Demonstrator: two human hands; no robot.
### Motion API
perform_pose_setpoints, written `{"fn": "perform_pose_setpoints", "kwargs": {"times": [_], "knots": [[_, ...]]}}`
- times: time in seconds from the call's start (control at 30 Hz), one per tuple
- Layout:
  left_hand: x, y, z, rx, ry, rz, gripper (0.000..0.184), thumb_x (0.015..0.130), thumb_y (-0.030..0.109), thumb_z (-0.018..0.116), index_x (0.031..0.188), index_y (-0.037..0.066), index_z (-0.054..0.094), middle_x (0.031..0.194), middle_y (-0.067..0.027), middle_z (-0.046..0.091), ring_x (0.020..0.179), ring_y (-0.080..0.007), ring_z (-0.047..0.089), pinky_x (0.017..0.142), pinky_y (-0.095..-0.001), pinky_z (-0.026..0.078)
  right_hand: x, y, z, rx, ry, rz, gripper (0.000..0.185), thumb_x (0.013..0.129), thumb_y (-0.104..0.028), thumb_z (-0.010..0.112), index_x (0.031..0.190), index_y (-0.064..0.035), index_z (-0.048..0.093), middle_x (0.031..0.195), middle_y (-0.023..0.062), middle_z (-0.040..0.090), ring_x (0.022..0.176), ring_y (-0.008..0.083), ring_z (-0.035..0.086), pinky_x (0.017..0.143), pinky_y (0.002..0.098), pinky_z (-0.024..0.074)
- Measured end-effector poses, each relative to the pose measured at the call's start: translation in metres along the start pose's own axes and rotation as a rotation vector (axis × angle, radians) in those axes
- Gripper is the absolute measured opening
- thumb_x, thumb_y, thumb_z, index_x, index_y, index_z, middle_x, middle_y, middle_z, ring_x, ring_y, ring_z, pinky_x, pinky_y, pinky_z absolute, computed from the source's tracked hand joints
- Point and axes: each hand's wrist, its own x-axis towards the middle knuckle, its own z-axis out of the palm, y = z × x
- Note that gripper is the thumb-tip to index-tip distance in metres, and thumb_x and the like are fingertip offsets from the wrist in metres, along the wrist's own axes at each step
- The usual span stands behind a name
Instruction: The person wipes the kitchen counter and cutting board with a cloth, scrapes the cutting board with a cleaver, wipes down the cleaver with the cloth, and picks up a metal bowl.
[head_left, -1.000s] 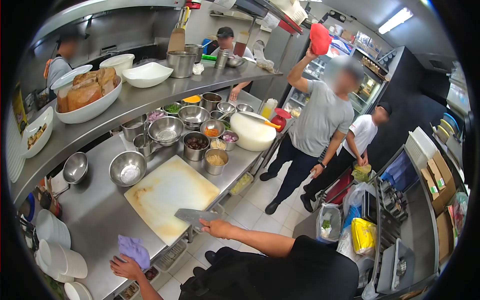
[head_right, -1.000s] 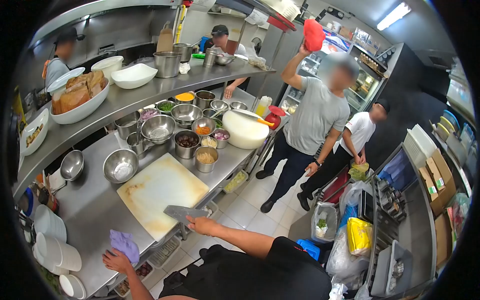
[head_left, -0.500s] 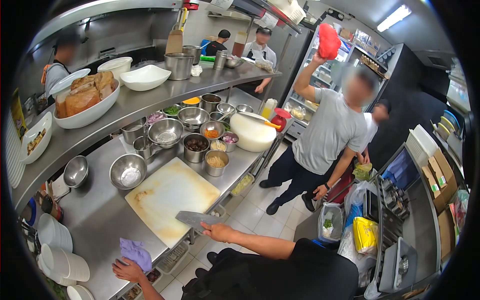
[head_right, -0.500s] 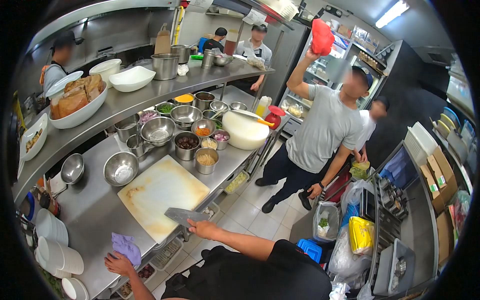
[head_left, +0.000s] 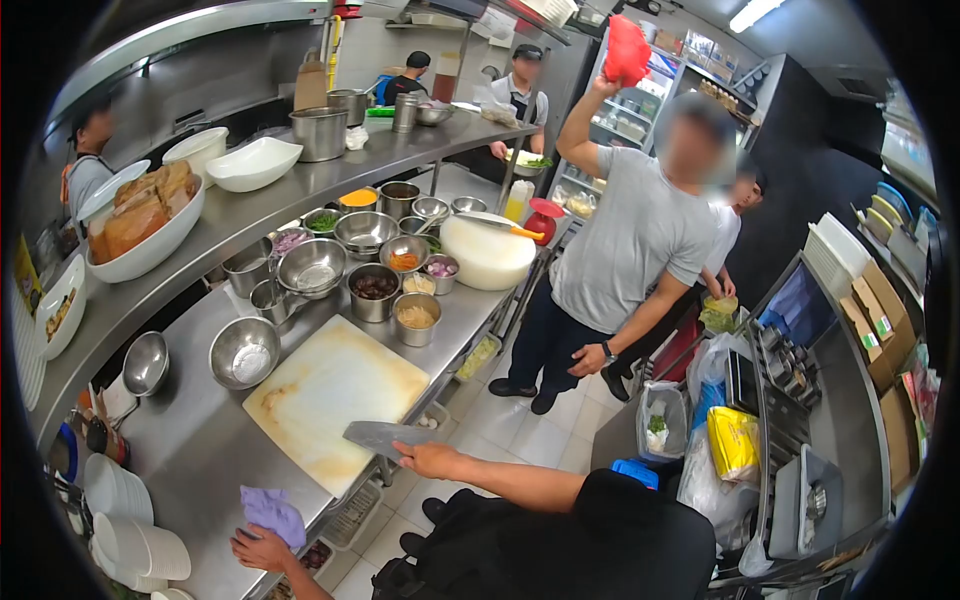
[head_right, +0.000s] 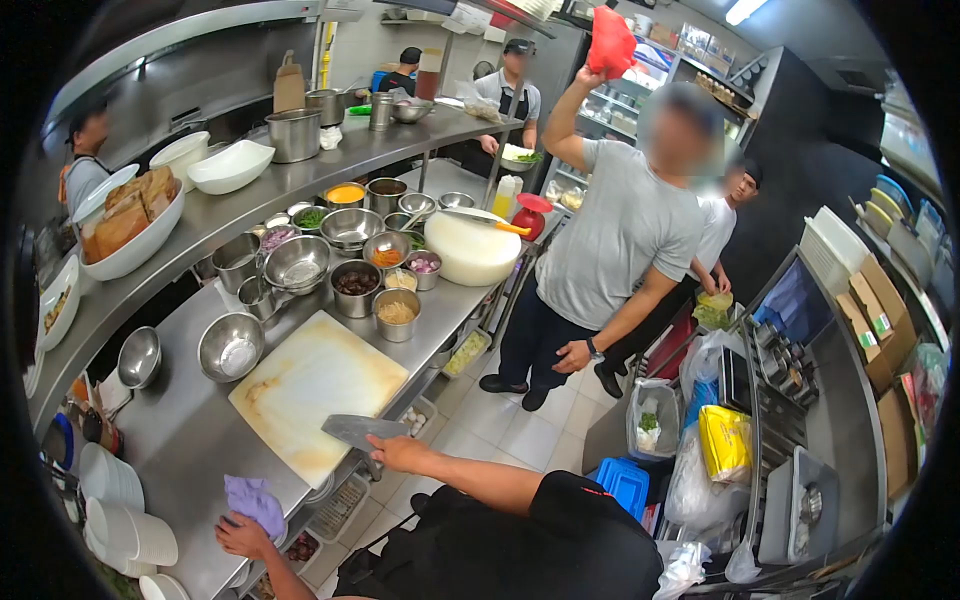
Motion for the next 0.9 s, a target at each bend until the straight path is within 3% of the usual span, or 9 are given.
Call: {"fn": "perform_pose_setpoints", "kwargs": {"times": [0.07, 0.37, 0.47, 0.57, 0.9], "knots": [[0.000, -0.001, 0.000, 0.009, -0.008, 0.009, 0.044, 0.096, 0.042, 0.047, 0.120, 0.007, 0.060, 0.134, -0.0165, 0.052, 0.125, -0.0315, 0.045, 0.106, -0.0501, 0.031, 0.011, 0.011, 0.010, -0.026, 0.037, -0.033, 0.056, 0.100, -0.044, 0.040, 0.149, -0.0206, 0.030, 0.109, 0.0169, 0.066, 0.107, 0.0388, 0.060, 0.092, 0.0486, 0.0459], [0.001, 0.001, 0.000, 0.061, 0.020, 0.010, 0.047, 0.095, 0.046, 0.046, 0.118, 0.008, 0.063, 0.129, -0.0144, 0.055, 0.121, -0.0299, 0.050, 0.100, -0.0463, 0.036, 0.026, 0.035, 0.019, -0.003, 0.016, -0.049, 0.055, 0.099, -0.045, 0.041, 0.149, -0.0231, 0.032, 0.109, 0.0177, 0.066, 0.102, 0.0389, 0.062, 0.087, 0.0506, 0.0491], [0.000, -0.001, 0.004, 0.086, 0.032, 0.040, 0.045, 0.095, 0.045, 0.046, 0.117, 0.009, 0.064, 0.126, -0.0128, 0.058, 0.118, -0.0298, 0.052, 0.096, -0.0475, 0.040, 0.023, 0.041, 0.020, 0.036, 0.036, -0.048, 0.054, 0.099, -0.048, 0.039, 0.149, -0.0282, 0.032, 0.113, 0.0165, 0.065, 0.106, 0.0384, 0.060, 0.089, 0.0483, 0.0472], [0.002, -0.004, 0.005, 0.092, 0.045, 0.070, 0.044, 0.095, 0.045, 0.047, 0.115, 0.010, 0.064, 0.123, -0.0122, 0.059, 0.115, -0.0297, 0.054, 0.093, -0.0479, 0.041, 0.018, 0.041, 0.022, 0.053, 0.066, -0.076, 0.053, 0.099, -0.045, 0.042, 0.148, -0.0249, 0.034, 0.108, 0.0186, 0.066, 0.101, 0.0386, 0.063, 0.085, 0.0510, 0.0489], [0.003, -0.011, 0.017, 0.077, 0.108, 0.094, 0.043, 0.095, 0.045, 0.048, 0.111, 0.009, 0.066, 0.118, -0.0116, 0.061, 0.112, -0.0303, 0.056, 0.090, -0.0483, 0.042, 0.030, 0.047, 0.046, 0.093, 0.125, -0.070, 0.053, 0.099, -0.046, 0.041, 0.148, -0.0274, 0.034, 0.109, 0.0193, 0.066, 0.102, 0.0391, 0.062, 0.085, 0.0496, 0.0490]]}}
